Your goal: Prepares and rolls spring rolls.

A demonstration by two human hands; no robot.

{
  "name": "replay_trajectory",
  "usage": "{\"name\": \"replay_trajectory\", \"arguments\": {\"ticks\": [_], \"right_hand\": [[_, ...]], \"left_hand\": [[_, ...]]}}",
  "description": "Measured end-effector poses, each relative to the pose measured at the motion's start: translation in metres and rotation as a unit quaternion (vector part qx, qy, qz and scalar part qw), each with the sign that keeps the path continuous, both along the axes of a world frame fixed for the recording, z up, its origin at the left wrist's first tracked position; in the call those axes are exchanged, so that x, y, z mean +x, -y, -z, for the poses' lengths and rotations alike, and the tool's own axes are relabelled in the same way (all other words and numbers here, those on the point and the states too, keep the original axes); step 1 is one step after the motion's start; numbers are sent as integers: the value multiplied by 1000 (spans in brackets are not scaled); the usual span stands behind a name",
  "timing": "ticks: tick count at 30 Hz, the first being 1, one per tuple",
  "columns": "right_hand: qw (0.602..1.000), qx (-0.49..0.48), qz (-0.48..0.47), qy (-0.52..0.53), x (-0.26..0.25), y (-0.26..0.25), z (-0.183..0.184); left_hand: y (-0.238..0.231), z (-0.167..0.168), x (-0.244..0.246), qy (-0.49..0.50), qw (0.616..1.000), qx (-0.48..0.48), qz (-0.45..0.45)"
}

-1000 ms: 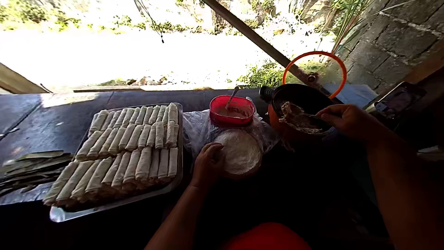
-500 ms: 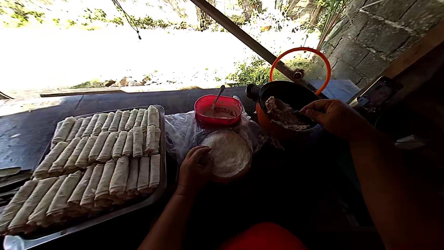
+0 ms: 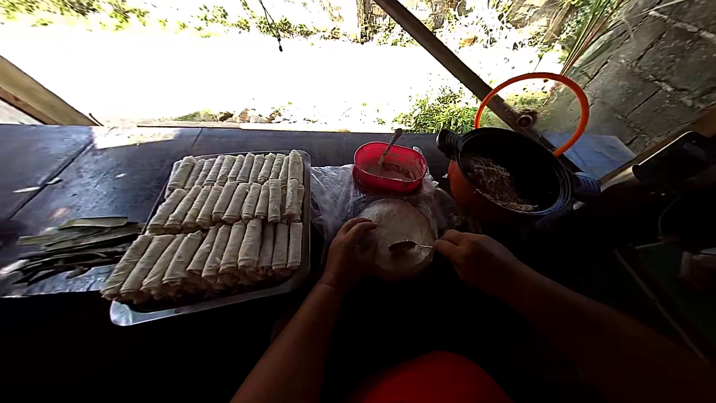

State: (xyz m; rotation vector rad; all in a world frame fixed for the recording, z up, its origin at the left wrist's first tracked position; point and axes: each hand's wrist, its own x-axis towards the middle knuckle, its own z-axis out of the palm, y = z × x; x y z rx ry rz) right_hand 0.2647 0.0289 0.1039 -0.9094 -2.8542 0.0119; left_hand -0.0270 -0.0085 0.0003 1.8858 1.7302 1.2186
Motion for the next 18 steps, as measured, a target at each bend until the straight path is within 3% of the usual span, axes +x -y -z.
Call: {"name": "replay_trajectory", "arguments": {"ticks": [9, 18], "right_hand": [[997, -35, 27, -61, 4, -1, 0], [999, -25, 30, -38, 10, -5, -5]], "left_hand": [[-2, -1, 0, -12, 1000, -2, 2], [-1, 1, 1, -9, 1000, -2, -3]]}}
